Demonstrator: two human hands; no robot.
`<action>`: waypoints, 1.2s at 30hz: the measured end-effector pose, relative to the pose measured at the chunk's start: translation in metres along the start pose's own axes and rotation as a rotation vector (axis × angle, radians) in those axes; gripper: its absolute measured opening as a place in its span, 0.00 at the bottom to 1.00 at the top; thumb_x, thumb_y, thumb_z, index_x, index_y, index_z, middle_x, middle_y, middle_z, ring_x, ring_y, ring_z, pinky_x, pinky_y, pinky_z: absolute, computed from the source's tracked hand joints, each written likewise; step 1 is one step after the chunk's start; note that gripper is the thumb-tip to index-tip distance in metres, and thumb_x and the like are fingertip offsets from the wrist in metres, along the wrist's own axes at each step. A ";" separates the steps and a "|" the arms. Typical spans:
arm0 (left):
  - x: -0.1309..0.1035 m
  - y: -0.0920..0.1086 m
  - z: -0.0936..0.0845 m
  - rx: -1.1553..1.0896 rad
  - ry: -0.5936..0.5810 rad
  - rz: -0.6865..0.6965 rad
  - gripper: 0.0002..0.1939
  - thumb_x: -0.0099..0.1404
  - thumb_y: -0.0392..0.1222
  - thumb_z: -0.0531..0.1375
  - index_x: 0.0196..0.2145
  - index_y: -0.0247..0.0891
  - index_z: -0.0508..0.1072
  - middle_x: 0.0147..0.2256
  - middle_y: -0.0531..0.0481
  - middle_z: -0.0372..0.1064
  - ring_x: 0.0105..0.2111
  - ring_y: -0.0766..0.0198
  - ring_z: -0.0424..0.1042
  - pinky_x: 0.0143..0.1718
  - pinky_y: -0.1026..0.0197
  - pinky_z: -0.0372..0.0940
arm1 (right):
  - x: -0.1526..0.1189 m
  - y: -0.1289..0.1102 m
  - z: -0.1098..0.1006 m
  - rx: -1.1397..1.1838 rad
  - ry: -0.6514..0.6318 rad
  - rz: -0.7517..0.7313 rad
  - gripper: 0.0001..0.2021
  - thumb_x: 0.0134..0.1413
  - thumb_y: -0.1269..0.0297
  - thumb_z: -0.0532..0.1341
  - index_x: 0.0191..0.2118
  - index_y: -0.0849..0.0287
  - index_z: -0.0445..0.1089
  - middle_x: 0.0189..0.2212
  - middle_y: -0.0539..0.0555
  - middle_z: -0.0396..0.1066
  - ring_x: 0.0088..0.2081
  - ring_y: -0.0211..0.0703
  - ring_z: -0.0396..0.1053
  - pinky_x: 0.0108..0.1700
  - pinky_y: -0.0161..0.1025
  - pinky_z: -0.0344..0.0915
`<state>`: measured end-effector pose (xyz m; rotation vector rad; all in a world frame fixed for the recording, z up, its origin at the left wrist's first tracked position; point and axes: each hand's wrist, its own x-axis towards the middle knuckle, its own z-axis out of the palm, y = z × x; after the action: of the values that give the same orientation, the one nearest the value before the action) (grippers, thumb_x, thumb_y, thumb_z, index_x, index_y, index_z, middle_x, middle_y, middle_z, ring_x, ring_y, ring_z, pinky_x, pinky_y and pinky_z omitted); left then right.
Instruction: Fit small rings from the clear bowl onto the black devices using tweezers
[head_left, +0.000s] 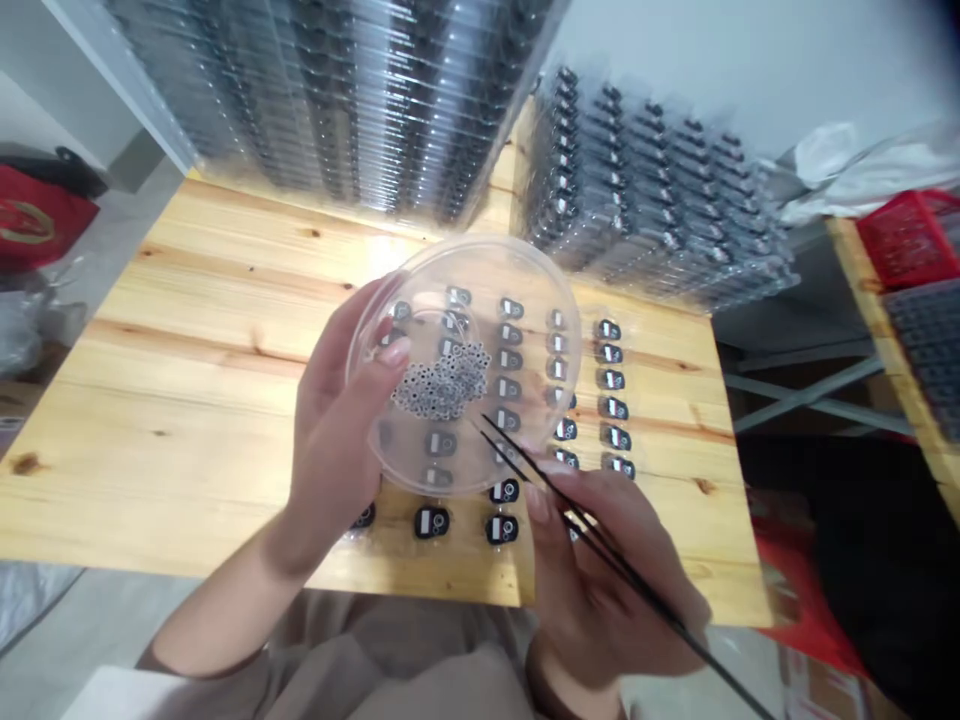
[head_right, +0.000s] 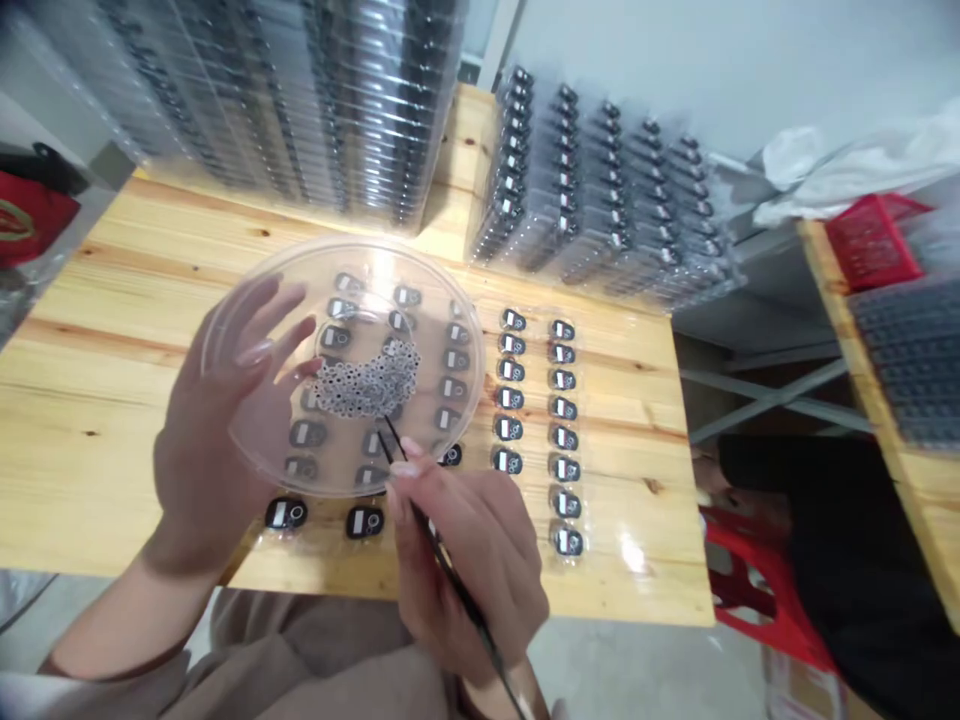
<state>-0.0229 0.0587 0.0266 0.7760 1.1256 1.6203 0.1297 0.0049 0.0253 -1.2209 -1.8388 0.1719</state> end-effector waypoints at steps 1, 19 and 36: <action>0.000 0.000 0.000 -0.003 0.001 -0.011 0.14 0.58 0.41 0.62 0.43 0.53 0.75 0.51 0.59 0.70 0.58 0.52 0.61 0.64 0.47 0.52 | 0.002 0.000 0.003 0.006 0.048 0.011 0.20 0.51 0.77 0.63 0.50 0.55 0.67 0.37 0.53 0.77 0.34 0.47 0.74 0.34 0.44 0.69; -0.004 0.001 0.002 -0.045 0.002 -0.066 0.13 0.58 0.43 0.63 0.43 0.54 0.75 0.50 0.58 0.70 0.57 0.55 0.62 0.56 0.52 0.63 | 0.005 0.004 0.020 0.016 -0.122 0.006 0.14 0.57 0.73 0.59 0.48 0.53 0.68 0.40 0.49 0.76 0.37 0.38 0.72 0.40 0.38 0.69; -0.003 -0.001 0.000 -0.092 -0.058 -0.026 0.13 0.60 0.40 0.62 0.43 0.53 0.75 0.49 0.59 0.71 0.56 0.57 0.65 0.57 0.55 0.64 | 0.006 0.004 0.026 0.009 -0.131 -0.009 0.11 0.59 0.70 0.57 0.46 0.52 0.69 0.38 0.49 0.76 0.36 0.39 0.70 0.40 0.39 0.67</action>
<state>-0.0212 0.0557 0.0256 0.7408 1.0089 1.6058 0.1124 0.0205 0.0120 -1.2204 -1.9535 0.2600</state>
